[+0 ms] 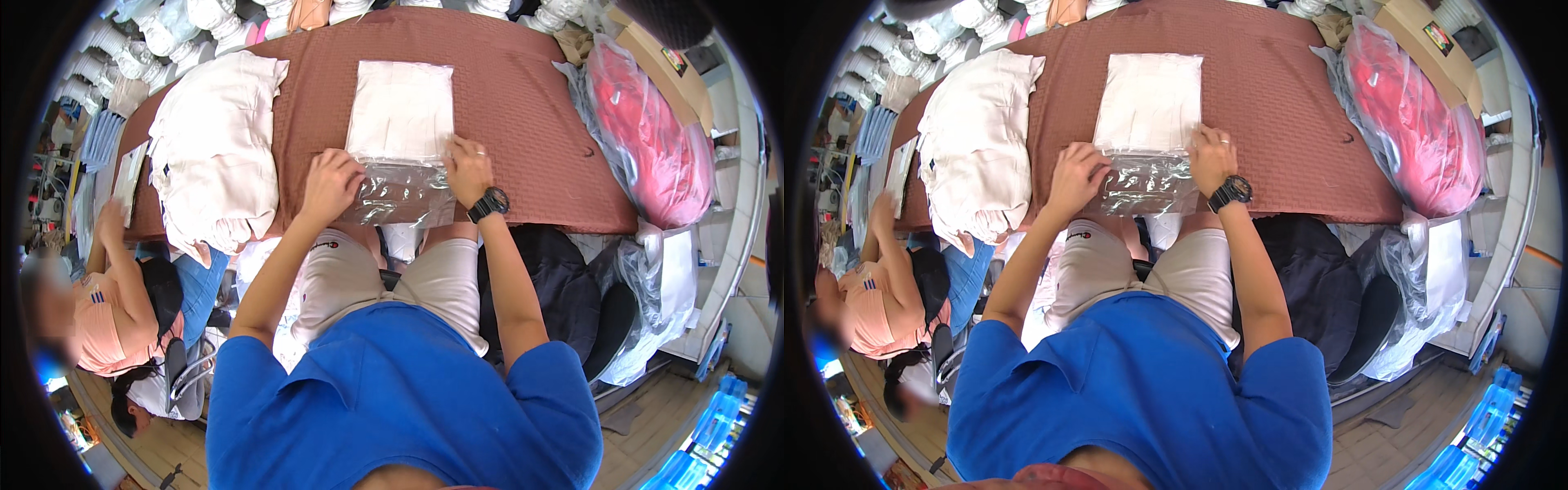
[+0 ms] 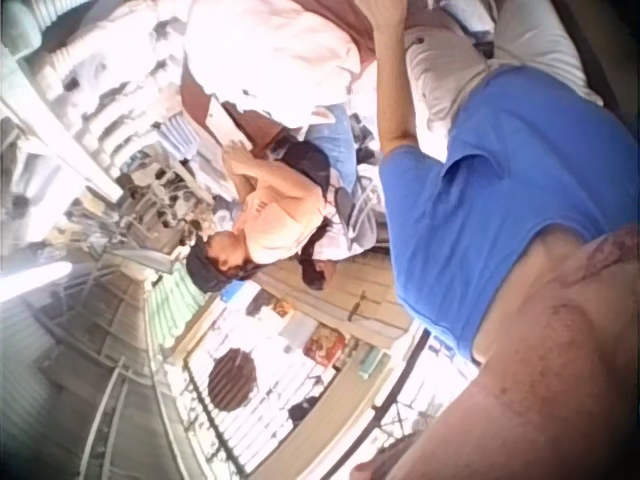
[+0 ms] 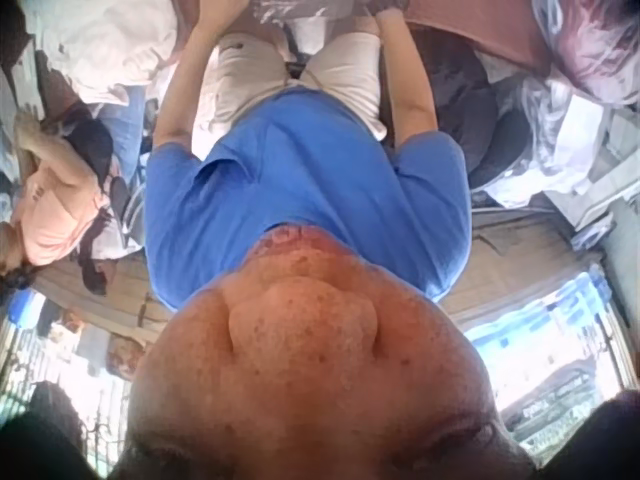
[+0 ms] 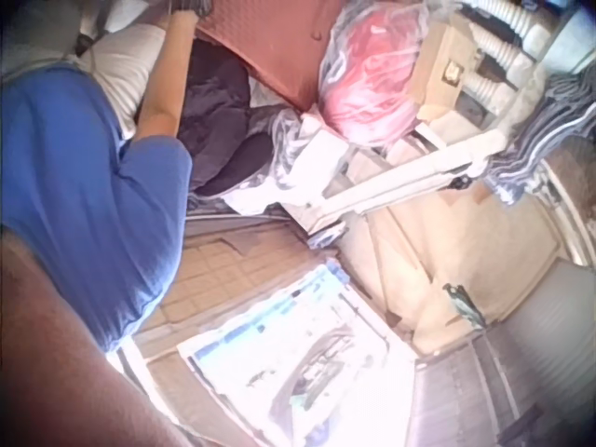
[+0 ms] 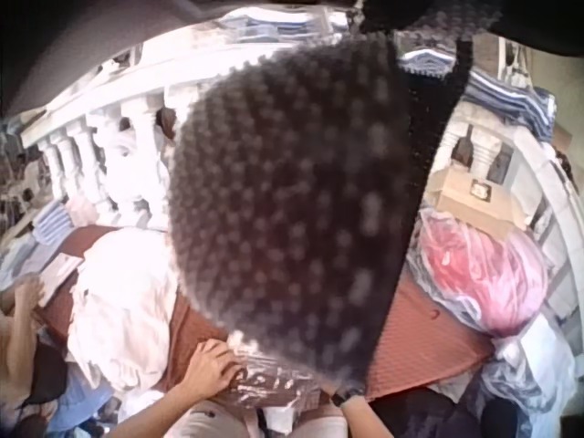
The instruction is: The person folds pink shirts on a table, uses a cardboard template to ensure uniform folding, places each folded shirt into a plastic bag, and then seals the bag.
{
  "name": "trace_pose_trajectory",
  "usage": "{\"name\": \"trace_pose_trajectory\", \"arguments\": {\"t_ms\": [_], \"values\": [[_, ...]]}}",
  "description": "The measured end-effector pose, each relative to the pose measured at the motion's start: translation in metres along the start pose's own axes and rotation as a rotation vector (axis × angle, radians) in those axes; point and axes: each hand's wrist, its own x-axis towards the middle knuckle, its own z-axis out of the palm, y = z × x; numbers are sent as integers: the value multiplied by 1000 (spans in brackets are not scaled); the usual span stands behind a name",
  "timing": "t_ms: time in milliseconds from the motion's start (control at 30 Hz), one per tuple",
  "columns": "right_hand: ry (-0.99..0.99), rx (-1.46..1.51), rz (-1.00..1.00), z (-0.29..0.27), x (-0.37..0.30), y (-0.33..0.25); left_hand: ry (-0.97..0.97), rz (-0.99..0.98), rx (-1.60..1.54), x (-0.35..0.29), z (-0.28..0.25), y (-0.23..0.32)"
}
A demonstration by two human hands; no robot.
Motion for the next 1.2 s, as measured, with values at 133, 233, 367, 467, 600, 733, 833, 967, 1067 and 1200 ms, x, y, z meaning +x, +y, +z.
{"name": "trace_pose_trajectory", "arguments": {"t_ms": [133, 233, 367, 467, 600, 733, 833, 967, 1067, 1200], "values": [[-22, 129, -19, -36, -11, -24, 83, -209, -256, -7, -21, 9], [-79, 224, -78, -36, -17, -40, 155, -159, -206, 0, -8, 17], [-121, 164, -4, -28, -30, -31, 195, -68, 0, 1, 5, 17], [-110, 197, -24, -31, -50, -12, 188, -27, -5, -13, 0, 14], [-163, 524, 165, -53, -73, 3, -8, -98, -233, -41, -35, 3], [1, 398, 53, -48, -67, 20, 169, -232, -355, -42, -32, -14], [44, 312, -98, -38, -53, 17, 99, -246, -391, -36, -22, -17], [29, 294, -143, -27, -48, 16, 161, -72, -251, -24, -15, -8], [60, 204, -210, -27, -45, 11, 183, 100, -167, -17, -17, -12], [90, 103, -395, -26, -39, 15, 144, 115, -312, -18, -6, -30]]}}
